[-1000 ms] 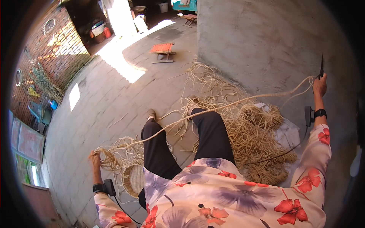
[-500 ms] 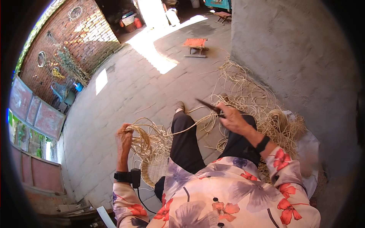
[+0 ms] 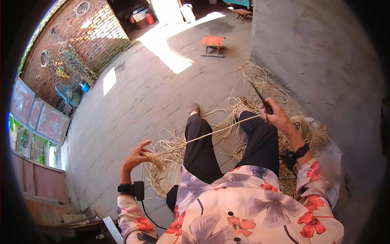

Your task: The person pulls lengths of rope from a pile, looping and knotting them together to form a mesh pattern while trimming excess fibers with shears.

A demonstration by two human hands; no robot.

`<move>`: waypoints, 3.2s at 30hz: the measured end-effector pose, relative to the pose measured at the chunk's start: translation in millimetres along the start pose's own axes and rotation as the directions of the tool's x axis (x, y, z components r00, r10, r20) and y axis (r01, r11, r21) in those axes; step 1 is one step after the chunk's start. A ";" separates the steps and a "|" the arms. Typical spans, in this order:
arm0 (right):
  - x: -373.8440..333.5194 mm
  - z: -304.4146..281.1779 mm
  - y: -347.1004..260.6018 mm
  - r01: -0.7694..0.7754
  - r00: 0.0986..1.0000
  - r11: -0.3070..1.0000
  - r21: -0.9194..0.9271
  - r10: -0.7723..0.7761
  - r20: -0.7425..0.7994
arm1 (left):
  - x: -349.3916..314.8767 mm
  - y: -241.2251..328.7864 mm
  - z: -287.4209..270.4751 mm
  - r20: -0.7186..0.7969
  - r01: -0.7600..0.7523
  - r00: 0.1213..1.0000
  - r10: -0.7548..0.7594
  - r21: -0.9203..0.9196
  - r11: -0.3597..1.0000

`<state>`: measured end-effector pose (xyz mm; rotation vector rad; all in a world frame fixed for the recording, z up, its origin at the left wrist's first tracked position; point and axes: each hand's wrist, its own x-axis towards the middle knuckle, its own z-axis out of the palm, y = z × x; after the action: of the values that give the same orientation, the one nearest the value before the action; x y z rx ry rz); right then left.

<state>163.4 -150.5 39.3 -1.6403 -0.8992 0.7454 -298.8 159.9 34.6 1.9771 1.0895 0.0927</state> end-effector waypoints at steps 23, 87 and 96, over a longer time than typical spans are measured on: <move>-80.9 -35.1 -23.6 -0.216 0.912 0.961 0.176 0.134 0.388 | 52.4 134.1 108.6 -0.123 -0.344 0.937 0.326 -0.189 0.920; -17.7 105.9 -78.1 0.373 0.906 0.886 0.277 -0.412 0.096 | -1.3 213.1 59.7 -0.233 -0.610 0.765 0.601 0.040 0.791; -12.1 112.4 -87.0 -0.004 0.924 0.858 0.514 -0.193 0.330 | -7.4 219.0 79.7 -0.027 -0.653 0.755 0.655 -0.106 0.749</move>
<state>47.3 -92.2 98.1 -0.9917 -0.9390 1.1396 -124.8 47.4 141.6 2.1673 0.3154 0.5063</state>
